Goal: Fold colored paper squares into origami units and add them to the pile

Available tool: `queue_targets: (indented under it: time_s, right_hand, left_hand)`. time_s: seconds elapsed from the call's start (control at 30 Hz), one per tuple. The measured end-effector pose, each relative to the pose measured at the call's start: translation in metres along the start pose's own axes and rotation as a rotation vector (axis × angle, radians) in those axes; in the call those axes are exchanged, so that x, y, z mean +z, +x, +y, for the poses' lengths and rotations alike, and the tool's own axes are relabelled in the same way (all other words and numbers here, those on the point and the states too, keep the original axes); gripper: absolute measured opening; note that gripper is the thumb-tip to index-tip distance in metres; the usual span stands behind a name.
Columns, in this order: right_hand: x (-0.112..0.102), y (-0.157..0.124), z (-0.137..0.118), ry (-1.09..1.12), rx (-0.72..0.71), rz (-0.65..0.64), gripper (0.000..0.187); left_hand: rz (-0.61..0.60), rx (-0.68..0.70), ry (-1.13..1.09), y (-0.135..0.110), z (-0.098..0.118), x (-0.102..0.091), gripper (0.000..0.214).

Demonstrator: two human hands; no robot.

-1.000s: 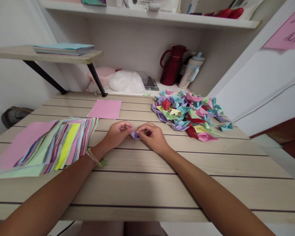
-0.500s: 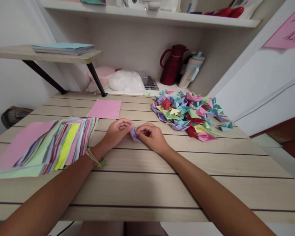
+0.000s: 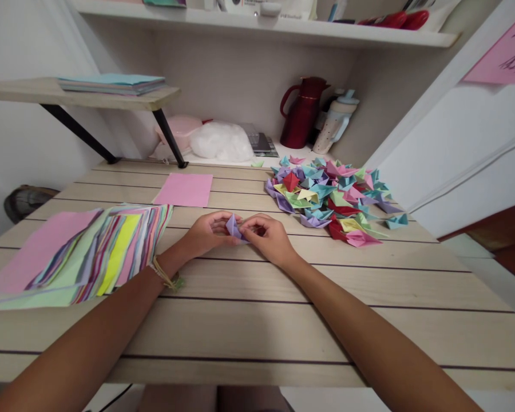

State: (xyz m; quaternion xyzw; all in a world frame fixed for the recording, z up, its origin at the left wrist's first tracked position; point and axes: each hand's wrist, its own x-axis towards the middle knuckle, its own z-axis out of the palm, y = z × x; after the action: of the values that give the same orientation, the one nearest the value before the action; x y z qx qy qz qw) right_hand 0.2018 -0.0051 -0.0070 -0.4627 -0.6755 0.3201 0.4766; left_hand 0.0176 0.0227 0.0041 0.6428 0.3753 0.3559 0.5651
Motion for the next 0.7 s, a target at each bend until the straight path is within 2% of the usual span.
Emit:
queue_targets:
  time_s: [0.5,0.7]
  right_hand:
    - [0.0001,-0.0016,0.0002,-0.12,-0.086,-0.119,0.005]
    - [-0.0004,-0.0021,0.0004,-0.133,-0.114,-0.111,0.004]
  left_hand:
    - [0.009,-0.037,-0.027,-0.0009,-0.0023,0.0028,0.051]
    - [0.001,-0.029,-0.009,-0.0011,-0.0023,0.0024,0.053]
